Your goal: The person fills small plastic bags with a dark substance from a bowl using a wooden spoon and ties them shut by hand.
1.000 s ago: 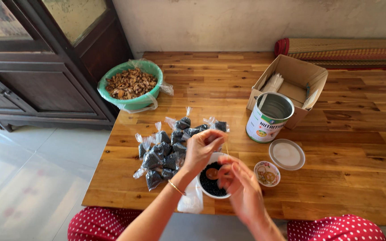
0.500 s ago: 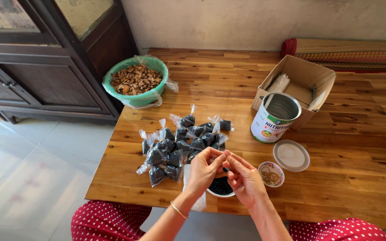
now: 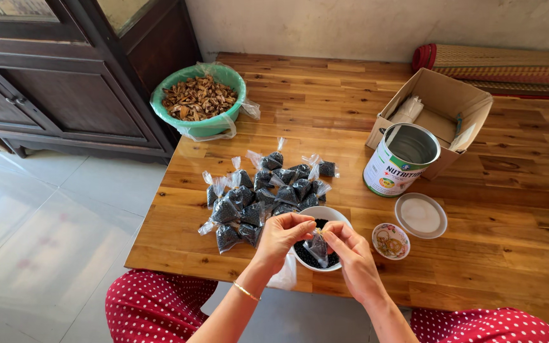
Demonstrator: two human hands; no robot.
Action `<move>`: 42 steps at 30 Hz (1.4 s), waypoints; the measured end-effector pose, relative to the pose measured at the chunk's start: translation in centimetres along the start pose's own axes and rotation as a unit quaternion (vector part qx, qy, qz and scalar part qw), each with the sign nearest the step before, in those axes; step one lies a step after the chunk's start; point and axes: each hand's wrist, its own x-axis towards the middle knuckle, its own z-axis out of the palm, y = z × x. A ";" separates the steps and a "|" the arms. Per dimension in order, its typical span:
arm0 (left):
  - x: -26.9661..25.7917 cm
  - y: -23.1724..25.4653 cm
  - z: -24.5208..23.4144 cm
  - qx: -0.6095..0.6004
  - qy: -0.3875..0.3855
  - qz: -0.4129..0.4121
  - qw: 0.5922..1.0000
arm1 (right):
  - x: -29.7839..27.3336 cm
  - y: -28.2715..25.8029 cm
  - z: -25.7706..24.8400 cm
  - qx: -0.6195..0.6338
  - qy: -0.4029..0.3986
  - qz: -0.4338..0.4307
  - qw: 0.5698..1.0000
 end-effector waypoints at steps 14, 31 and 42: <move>-2.0 2.8 2.1 -0.073 0.005 -0.009 0.997 | 0.7 -0.9 -0.6 0.117 -0.015 0.126 0.985; -4.0 0.0 0.5 0.237 -0.009 0.211 0.948 | -0.8 -5.2 2.4 -0.166 0.013 0.049 0.985; 1.8 2.3 -3.6 0.078 0.087 0.111 0.987 | -1.3 -8.9 0.7 -0.182 0.110 -0.121 0.970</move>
